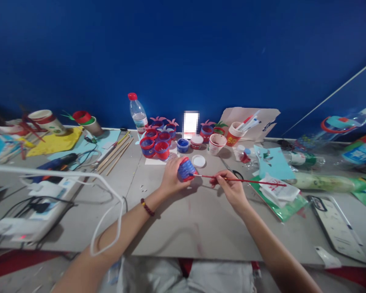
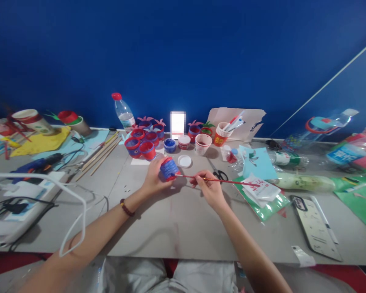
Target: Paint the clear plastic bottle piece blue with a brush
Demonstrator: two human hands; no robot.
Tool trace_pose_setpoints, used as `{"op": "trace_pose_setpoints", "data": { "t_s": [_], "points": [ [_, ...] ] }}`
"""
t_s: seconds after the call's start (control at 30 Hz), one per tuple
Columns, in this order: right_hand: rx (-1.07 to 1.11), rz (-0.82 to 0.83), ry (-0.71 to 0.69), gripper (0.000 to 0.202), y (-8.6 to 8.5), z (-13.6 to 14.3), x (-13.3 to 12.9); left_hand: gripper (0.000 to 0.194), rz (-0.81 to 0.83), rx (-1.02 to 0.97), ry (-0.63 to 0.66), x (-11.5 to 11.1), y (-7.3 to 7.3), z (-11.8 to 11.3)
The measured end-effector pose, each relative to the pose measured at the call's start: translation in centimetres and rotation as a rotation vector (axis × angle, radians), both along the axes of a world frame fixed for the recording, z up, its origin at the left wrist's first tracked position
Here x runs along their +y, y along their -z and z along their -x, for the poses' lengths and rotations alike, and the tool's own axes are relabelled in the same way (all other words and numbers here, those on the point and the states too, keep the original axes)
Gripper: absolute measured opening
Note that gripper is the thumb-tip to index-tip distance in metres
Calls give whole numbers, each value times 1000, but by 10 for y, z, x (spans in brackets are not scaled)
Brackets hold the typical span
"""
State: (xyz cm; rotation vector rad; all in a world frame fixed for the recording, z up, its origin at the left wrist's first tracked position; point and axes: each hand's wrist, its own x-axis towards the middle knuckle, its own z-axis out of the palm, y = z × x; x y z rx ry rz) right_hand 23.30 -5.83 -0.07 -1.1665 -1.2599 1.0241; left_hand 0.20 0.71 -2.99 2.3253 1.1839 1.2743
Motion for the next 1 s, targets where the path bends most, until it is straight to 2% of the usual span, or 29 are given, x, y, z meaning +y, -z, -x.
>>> {"op": "trace_pose_setpoints", "data": {
  "t_s": [0.53, 0.73, 0.87, 1.0],
  "points": [
    [-95, -22, 107, 43, -9, -2, 0, 72, -15, -24, 63, -4, -4, 0],
    [-136, -132, 169, 35, -5, -7, 1, 77, -6, -58, 70, -3, -6, 0],
    [-309, -242, 231, 23, 4, -7, -3, 79, -15, -34, 56, -4, -6, 1],
    [-494, -438, 189, 12, 5, 0, -10, 77, -62, 7, 25, -5, -2, -1]
  ]
}}
